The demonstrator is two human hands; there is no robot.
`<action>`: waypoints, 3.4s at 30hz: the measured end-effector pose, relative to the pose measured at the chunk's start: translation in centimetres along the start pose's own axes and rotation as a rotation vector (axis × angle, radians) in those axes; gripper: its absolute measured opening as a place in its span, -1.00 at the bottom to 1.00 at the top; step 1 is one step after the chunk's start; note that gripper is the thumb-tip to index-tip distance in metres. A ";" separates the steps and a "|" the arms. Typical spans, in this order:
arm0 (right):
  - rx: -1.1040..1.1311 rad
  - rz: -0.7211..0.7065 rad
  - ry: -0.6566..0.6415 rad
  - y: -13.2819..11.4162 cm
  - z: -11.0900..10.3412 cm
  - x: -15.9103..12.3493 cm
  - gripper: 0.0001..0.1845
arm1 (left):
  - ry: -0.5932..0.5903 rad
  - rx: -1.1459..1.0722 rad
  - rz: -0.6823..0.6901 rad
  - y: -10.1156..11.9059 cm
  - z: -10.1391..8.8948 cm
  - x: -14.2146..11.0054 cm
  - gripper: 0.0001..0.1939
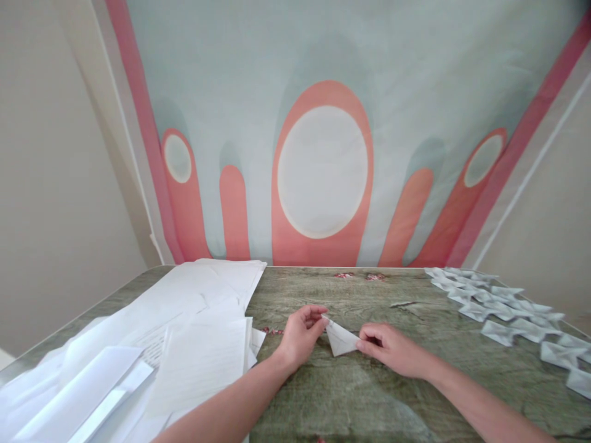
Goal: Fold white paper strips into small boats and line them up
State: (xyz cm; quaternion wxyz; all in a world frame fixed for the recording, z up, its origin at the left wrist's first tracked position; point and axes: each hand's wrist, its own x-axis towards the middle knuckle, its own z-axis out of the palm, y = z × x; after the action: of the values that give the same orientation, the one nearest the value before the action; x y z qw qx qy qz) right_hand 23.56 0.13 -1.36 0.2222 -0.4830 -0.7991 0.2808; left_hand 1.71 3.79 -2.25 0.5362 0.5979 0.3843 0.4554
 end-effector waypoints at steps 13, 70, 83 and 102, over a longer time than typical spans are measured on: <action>0.036 -0.029 -0.085 -0.5 -0.2 -0.2 -0.71 | -0.045 -0.050 0.001 0.7 -0.3 0.0 -0.69; 0.293 0.041 0.006 -2.0 0.3 -0.2 -0.48 | -0.139 0.348 0.107 1.2 -0.3 -0.5 -0.56; 0.271 0.009 -0.009 -2.0 1.1 -0.2 -0.54 | -0.300 0.304 0.096 2.3 0.1 -1.1 -0.56; -0.012 0.023 0.338 -2.9 2.9 -0.4 -0.62 | -0.089 0.303 0.243 1.3 1.1 -2.1 -0.60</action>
State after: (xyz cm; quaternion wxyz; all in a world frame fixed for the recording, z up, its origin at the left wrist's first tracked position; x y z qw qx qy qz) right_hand 20.01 -2.04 -1.65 0.3475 -0.5337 -0.7464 0.1931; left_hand 2.16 1.30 -1.28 0.3979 0.7332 0.3493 0.4268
